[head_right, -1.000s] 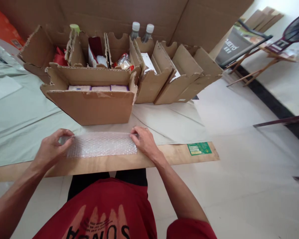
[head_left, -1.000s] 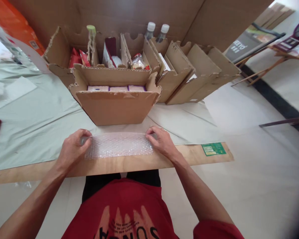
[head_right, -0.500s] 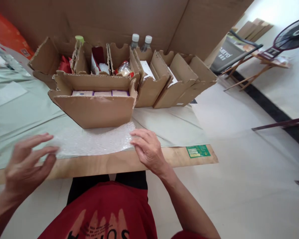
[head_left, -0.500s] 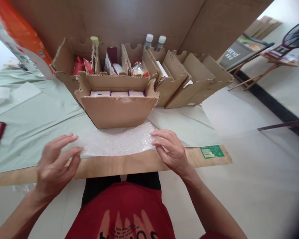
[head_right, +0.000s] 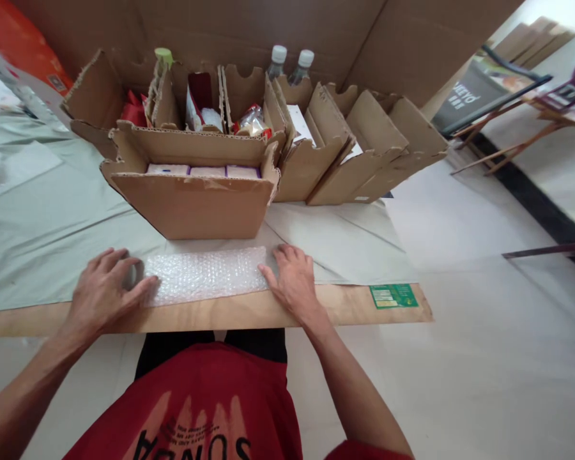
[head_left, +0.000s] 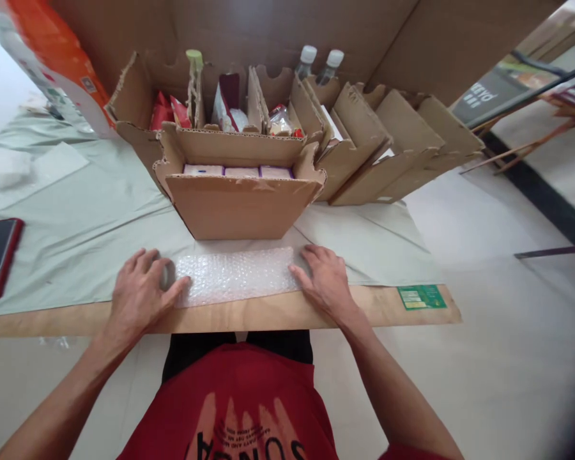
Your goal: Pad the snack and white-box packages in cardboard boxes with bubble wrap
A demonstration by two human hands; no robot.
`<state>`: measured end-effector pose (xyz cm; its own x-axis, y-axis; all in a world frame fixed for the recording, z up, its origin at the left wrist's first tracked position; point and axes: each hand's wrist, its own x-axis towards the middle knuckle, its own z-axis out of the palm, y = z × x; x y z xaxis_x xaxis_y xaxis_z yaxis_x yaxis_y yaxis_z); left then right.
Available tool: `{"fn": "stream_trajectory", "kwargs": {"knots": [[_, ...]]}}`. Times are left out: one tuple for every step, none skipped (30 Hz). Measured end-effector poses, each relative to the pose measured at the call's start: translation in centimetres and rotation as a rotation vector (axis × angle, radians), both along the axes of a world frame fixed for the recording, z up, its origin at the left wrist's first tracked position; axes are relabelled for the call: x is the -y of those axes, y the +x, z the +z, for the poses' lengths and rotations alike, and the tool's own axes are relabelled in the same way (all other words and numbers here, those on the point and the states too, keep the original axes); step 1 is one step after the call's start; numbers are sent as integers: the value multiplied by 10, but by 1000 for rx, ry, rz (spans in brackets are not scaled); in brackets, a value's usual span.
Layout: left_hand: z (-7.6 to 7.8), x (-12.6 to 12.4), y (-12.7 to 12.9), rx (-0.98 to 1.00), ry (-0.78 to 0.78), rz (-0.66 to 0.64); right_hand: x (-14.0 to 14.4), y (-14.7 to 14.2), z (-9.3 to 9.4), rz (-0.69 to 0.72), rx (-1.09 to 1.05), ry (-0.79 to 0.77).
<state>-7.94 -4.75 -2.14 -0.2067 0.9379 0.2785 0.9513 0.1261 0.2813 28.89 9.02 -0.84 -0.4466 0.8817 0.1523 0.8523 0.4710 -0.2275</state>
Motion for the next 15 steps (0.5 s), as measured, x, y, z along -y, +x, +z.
{"fn": "stream_trajectory", "kwargs": {"knots": [[-5,-1,5,7,-20,8,1,-7,-4,4,6,-1],[-9,-2,10,17,-24,17,3,-13,-7,14,-6,-5],[-12,-2,16,30,-17,27,5,-18,-10,31,-33,-15],[-14,-2,22,44,0,32,8,-21,-12,50,-74,-26],[-14,-2,27,58,25,32,11,-22,-13,67,-123,-39],[-12,-2,32,73,58,30,13,-22,-13,76,-175,-54],[-9,-1,37,97,92,27,16,-21,-12,73,-225,-74],[-4,0,41,126,123,23,18,-19,-10,61,-271,-105],[1,2,45,155,150,21,20,-16,-6,49,-316,-148],[8,5,47,189,161,22,22,-14,-1,42,-360,-199],[15,9,48,230,157,24,24,-11,6,50,-405,-251],[24,14,48,274,137,22,26,-9,15,72,-452,-295],[32,19,46,313,111,10,28,-8,25,109,-499,-325],[42,24,42,335,89,-17,29,-7,36,158,-545,-337],[53,28,36,341,74,-53,29,-7,49,212,-589,-333]]}}
